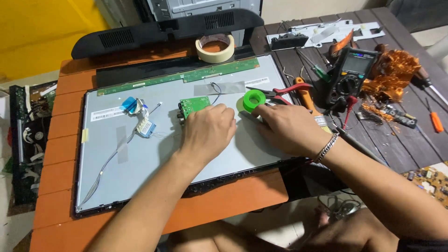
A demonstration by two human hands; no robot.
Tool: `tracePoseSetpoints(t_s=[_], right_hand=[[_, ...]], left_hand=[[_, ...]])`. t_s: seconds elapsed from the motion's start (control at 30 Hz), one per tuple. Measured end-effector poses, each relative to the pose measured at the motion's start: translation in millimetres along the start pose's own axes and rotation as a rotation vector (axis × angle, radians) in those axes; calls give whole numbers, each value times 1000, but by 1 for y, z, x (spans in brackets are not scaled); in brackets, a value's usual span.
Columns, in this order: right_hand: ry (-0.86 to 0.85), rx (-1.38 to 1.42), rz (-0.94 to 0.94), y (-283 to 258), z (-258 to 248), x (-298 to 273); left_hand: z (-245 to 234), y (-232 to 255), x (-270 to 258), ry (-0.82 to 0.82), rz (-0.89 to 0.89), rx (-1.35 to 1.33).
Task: The person works on a disassembled television screen, handling a green circuit board and wires. They use green electrical tape to secure connections on the board and the screen's back panel.
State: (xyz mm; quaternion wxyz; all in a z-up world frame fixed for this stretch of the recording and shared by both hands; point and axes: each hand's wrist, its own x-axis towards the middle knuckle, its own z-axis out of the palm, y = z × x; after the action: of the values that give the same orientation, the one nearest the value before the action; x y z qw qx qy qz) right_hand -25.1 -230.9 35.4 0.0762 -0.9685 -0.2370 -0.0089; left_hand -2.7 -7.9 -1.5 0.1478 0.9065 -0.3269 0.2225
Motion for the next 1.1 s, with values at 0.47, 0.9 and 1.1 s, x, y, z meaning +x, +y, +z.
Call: tracePoseSetpoints(t_s=[0.47, 0.9, 1.1], right_hand=[[13, 172, -65, -20, -2, 14], [42, 174, -8, -16, 12, 20], [11, 193, 41, -17, 7, 20]], left_hand=[[3, -3, -2, 107, -76, 107], [-17, -2, -2, -29, -100, 40], [-8, -5, -2, -101, -86, 65]])
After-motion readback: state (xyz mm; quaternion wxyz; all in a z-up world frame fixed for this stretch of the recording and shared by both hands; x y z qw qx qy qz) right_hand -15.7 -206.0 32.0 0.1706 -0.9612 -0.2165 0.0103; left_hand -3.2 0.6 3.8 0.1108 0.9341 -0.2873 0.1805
